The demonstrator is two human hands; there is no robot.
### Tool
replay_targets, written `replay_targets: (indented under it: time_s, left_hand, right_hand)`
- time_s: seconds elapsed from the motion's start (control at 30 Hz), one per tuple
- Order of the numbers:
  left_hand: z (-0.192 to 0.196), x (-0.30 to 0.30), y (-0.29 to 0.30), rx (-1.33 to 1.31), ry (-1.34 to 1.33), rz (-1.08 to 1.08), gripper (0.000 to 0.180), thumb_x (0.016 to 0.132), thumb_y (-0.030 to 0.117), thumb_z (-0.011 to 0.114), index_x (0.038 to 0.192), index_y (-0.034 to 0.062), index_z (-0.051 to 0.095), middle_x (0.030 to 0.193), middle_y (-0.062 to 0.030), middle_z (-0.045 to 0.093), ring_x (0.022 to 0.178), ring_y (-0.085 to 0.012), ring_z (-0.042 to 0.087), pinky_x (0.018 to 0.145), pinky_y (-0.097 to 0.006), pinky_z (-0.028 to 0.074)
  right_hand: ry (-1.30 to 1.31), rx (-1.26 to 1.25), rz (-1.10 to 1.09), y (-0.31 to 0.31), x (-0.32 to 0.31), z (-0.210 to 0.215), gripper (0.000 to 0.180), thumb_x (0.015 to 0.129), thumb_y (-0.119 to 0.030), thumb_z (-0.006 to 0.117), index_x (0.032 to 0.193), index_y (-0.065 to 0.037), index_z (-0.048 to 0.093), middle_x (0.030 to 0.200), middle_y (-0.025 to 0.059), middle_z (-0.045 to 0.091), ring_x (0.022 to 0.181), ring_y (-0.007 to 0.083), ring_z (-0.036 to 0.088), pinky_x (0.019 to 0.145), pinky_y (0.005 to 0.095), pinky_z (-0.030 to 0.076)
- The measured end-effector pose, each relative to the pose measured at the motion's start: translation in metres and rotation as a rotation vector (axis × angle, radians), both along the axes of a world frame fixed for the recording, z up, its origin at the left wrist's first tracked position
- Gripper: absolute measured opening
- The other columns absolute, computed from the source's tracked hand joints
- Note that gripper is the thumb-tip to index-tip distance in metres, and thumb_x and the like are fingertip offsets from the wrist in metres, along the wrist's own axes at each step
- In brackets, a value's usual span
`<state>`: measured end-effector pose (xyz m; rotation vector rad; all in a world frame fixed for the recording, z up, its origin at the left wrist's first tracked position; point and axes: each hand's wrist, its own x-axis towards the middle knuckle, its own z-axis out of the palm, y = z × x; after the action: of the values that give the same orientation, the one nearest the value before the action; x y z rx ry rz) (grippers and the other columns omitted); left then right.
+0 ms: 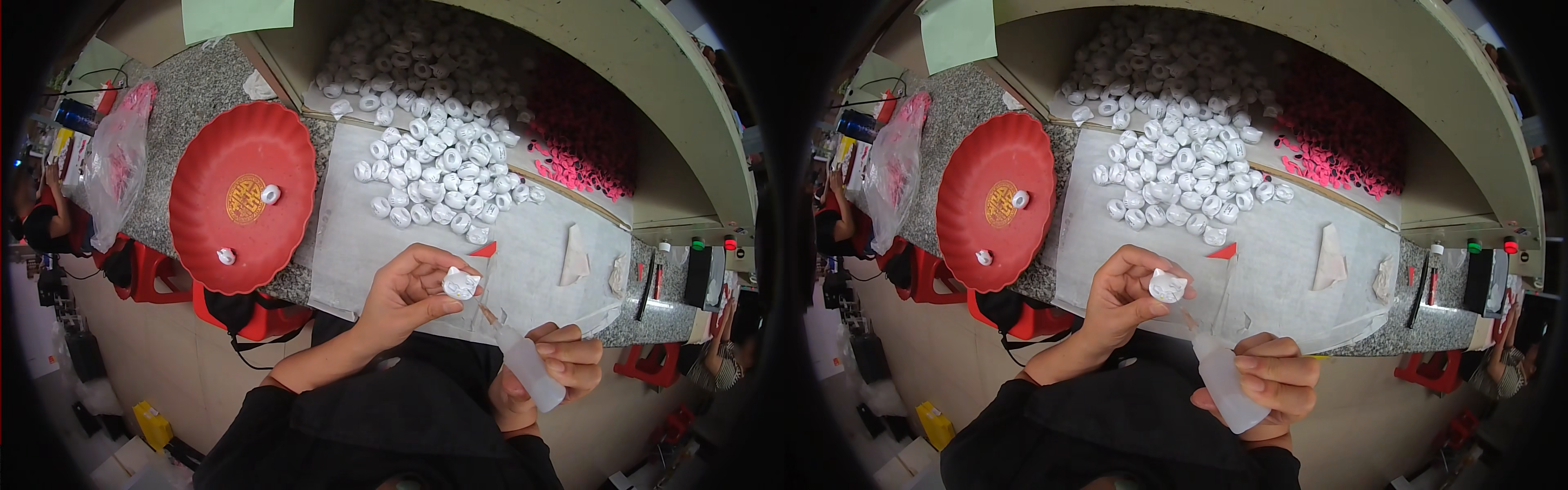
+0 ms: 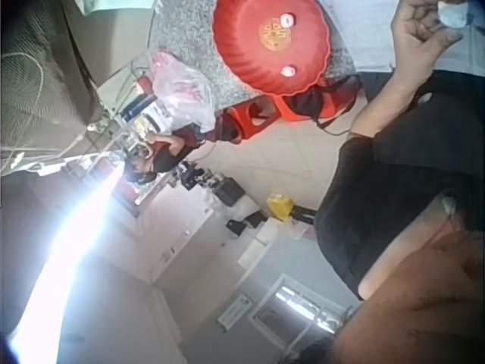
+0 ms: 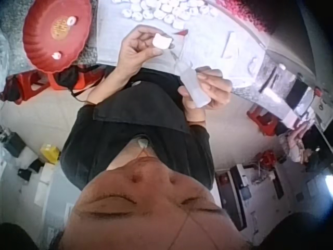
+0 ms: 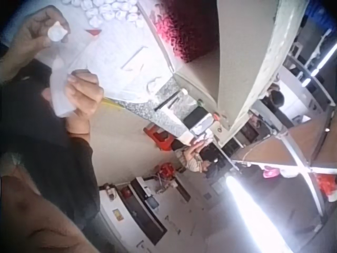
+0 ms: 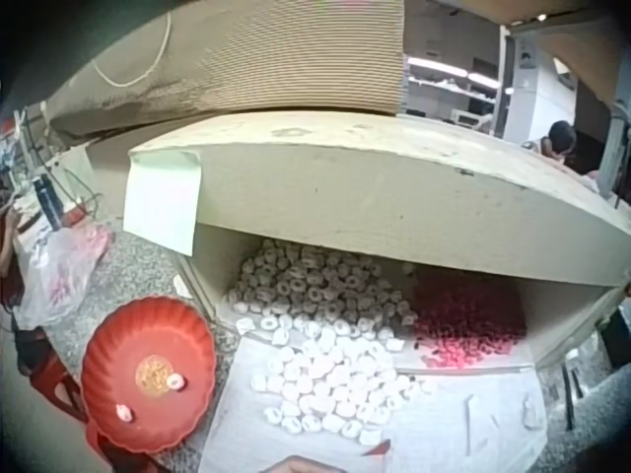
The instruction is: Assembling small white plastic components at a manual workstation using an applicator bottle.
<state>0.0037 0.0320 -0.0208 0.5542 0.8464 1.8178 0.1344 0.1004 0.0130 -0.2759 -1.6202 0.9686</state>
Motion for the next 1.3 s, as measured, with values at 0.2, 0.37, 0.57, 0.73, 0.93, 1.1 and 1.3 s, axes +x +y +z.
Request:
replay_targets:
  time_s: [0.2,0.37,0.57,0.73,0.93,1.1,1.3]
  left_hand:
    - [-0.0004,0.0005,-0.0002,-0.012,0.001,-0.009,0.032,0.070,-0.003,0.058,0.097,-0.0004,0.042,0.096,-0.0146,0.053,0.090,-0.0231,0.055,0.079,-0.033,0.044]
    - [-0.0015,0.0006,0.0008,0.000,0.010,0.015,0.032,0.070,-0.002,0.058,0.097,-0.0004,0.042,0.097,-0.0148,0.053,0.090,-0.0229,0.055,0.079,-0.033,0.044]
    - [-0.0022,0.0014,0.0005,0.007,0.065,0.015,0.032,0.069,-0.004,0.058,0.097,-0.0004,0.043,0.096,-0.0148,0.052,0.089,-0.0212,0.054,0.079,-0.032,0.044]
    - [-0.0032,0.0017,0.0017,0.062,0.152,0.028,0.031,0.069,-0.009,0.056,0.097,-0.0009,0.045,0.095,-0.0133,0.049,0.088,-0.0191,0.053,0.077,-0.030,0.045]
    - [-0.0050,0.0011,0.0019,0.092,0.253,0.036,0.032,0.069,-0.009,0.056,0.098,-0.0014,0.046,0.097,-0.0127,0.047,0.088,-0.0165,0.049,0.076,-0.028,0.043]
    - [-0.0051,0.0016,0.0016,0.068,0.241,0.049,0.032,0.069,-0.010,0.056,0.099,-0.0018,0.047,0.099,-0.0114,0.047,0.092,-0.0159,0.048,0.081,-0.028,0.039]
    - [-0.0067,-0.0010,0.0019,0.057,0.284,0.060,0.031,0.069,-0.010,0.055,0.098,-0.0016,0.050,0.100,-0.0111,0.047,0.097,-0.0166,0.047,0.085,-0.029,0.037]
  right_hand:
    - [-0.005,0.001,0.046,0.0001,0.0014,-0.0011,0.044,0.060,-0.024,0.074,0.080,-0.007,0.039,0.075,0.0046,0.039,0.054,0.0098,0.037,0.042,0.0183,0.032]
    - [-0.023,-0.003,0.007,-0.0003,0.0021,-0.0005,0.043,0.060,-0.024,0.073,0.080,-0.007,0.039,0.075,0.0047,0.039,0.055,0.0099,0.037,0.041,0.0177,0.032]
    - [0.010,0.008,0.005,0.0011,0.0024,-0.0012,0.044,0.061,-0.026,0.073,0.080,-0.007,0.039,0.075,0.0050,0.038,0.055,0.0100,0.037,0.041,0.0176,0.032]
    - [-0.003,0.001,0.005,0.0005,0.0000,-0.0010,0.043,0.061,-0.026,0.073,0.081,-0.006,0.040,0.075,0.0054,0.039,0.055,0.0102,0.037,0.041,0.0174,0.032]
    - [0.004,0.030,0.046,0.0024,-0.0015,-0.0018,0.044,0.058,-0.023,0.074,0.082,-0.006,0.041,0.076,0.0056,0.040,0.055,0.0103,0.038,0.041,0.0177,0.033]
    - [0.021,-0.037,0.014,-0.0009,0.0019,-0.0064,0.044,0.058,-0.022,0.074,0.081,-0.006,0.041,0.075,0.0059,0.040,0.055,0.0107,0.038,0.041,0.0184,0.033]
    - [-0.038,-0.012,-0.022,0.0046,0.0002,-0.0014,0.042,0.061,-0.025,0.073,0.079,-0.006,0.040,0.074,0.0060,0.040,0.055,0.0110,0.040,0.042,0.0183,0.034]
